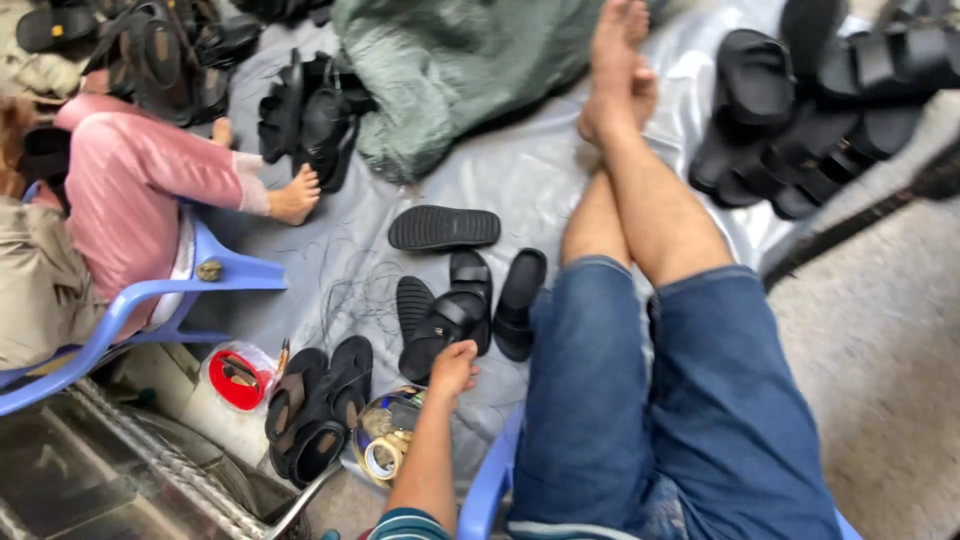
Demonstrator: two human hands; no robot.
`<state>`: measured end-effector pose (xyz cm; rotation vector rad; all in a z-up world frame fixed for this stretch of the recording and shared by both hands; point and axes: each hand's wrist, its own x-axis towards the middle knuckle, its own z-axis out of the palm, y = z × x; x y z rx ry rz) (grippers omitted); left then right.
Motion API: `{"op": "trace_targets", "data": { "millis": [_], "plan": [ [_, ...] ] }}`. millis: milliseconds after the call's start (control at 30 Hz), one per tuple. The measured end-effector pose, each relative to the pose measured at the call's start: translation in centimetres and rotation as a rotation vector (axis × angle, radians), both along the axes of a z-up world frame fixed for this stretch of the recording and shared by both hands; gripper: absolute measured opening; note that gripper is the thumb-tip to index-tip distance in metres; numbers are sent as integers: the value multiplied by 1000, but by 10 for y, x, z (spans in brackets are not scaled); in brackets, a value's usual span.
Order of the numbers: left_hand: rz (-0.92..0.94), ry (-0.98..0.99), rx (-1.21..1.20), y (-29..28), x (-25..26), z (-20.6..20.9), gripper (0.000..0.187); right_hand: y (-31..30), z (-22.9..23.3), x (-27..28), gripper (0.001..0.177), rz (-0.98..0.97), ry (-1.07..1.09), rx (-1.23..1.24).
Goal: A person uses a needle and thread to hand-stitch the sole of a black sandal while sitting in a workshop.
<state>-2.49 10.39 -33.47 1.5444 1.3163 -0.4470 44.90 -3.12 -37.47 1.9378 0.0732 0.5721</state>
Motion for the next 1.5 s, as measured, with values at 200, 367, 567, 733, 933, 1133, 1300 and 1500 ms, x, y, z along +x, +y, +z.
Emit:
{"op": "trace_targets", "data": {
  "millis": [200, 367, 567, 733, 933, 1133, 1300, 1500],
  "plan": [
    [115, -3, -3, -13, 11, -39, 29, 8, 60, -24, 84, -236, 338, -370],
    [-536, -1, 252, -48, 56, -21, 44, -2, 20, -8, 80, -435, 189, -939],
    [-851, 141, 265, -70, 82, -65, 58, 10, 104, -35, 87, -367, 475, -720],
    [-658, 11, 282, -46, 100, -67, 32, 10, 116, -40, 91, -339, 477, -644],
    [-15, -364, 130, -8, 116, 69, 41, 3, 50, -22, 83, -267, 268, -831],
    [-568, -986, 521, -56, 92, 209, 30, 9, 92, -46, 86, -188, 325, -786],
    [-1108, -1321, 590, -121, 56, 271, 38, -47, 253, -314, 62, -198, 780, 968],
    [-1465, -1197, 539, -149, 37, 281, 41, -236, 369, -364, 38, -241, 1104, 1738]
  ]
}}
